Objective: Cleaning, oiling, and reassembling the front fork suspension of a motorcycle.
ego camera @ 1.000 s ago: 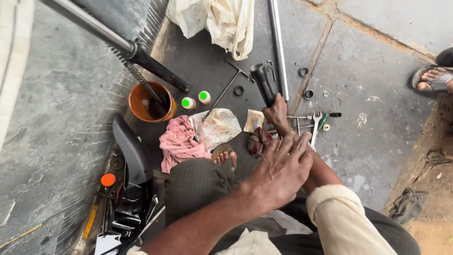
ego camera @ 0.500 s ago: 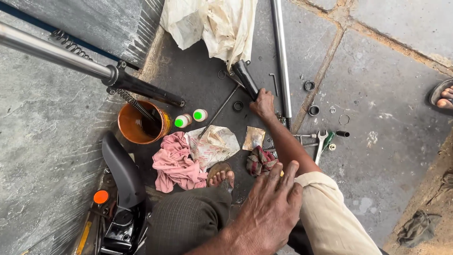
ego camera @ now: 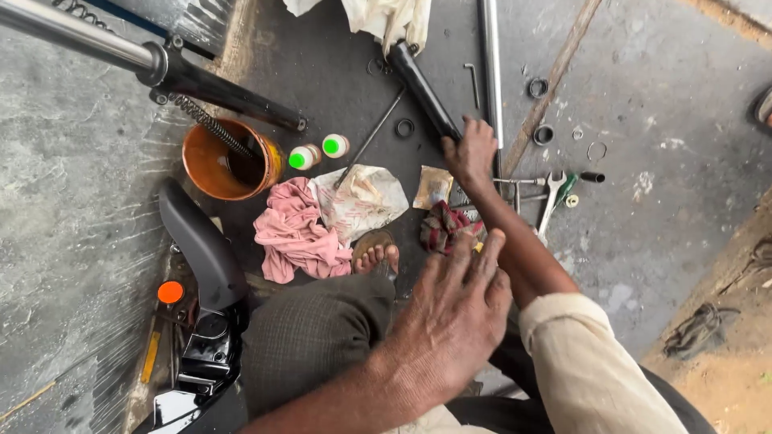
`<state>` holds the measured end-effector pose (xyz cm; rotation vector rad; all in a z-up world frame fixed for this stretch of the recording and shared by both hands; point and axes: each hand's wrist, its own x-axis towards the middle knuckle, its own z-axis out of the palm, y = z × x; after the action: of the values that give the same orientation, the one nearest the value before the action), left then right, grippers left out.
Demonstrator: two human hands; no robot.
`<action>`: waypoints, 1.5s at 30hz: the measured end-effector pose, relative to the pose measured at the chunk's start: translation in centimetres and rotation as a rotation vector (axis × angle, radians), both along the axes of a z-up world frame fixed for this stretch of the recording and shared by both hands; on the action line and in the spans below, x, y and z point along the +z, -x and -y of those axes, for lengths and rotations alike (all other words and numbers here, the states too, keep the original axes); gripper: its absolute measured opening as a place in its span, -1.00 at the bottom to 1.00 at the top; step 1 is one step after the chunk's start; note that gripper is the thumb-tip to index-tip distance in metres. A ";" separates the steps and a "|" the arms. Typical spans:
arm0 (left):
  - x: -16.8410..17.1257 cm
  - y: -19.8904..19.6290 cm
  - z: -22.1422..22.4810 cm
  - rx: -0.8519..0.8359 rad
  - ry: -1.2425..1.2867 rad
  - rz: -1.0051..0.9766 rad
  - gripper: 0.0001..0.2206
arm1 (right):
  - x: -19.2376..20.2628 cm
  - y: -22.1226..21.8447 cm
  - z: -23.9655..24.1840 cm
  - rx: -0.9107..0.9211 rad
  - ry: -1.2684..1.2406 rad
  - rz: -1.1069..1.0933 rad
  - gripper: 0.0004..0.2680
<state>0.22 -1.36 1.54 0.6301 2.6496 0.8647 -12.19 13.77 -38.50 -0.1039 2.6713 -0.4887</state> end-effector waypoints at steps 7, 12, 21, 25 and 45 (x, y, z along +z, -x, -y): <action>0.5 -0.2 3.7 0.284 -0.142 0.004 -0.50 | -3.7 -8.0 -10.1 -0.523 0.056 -0.342 -0.86; 0.8 0.0 4.3 0.488 -0.284 0.005 -0.57 | -2.7 -5.4 -11.3 -0.468 0.093 -0.214 -0.86; 4.8 -3.7 12.2 0.412 -0.493 -0.029 -0.66 | 8.7 -4.1 5.4 -0.009 0.605 -0.163 -0.91; -1.5 -7.8 19.6 1.068 -0.740 -0.117 -0.63 | 5.1 -9.9 4.6 0.239 0.521 -0.069 -0.89; -6.5 15.7 37.5 1.137 -1.097 -0.473 -0.82 | 15.3 -12.3 1.2 -0.327 0.382 0.262 -0.81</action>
<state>-15.46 -38.90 -4.98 -0.7631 2.5545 2.8037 0.07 12.58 -23.21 0.2726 2.3150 -1.0366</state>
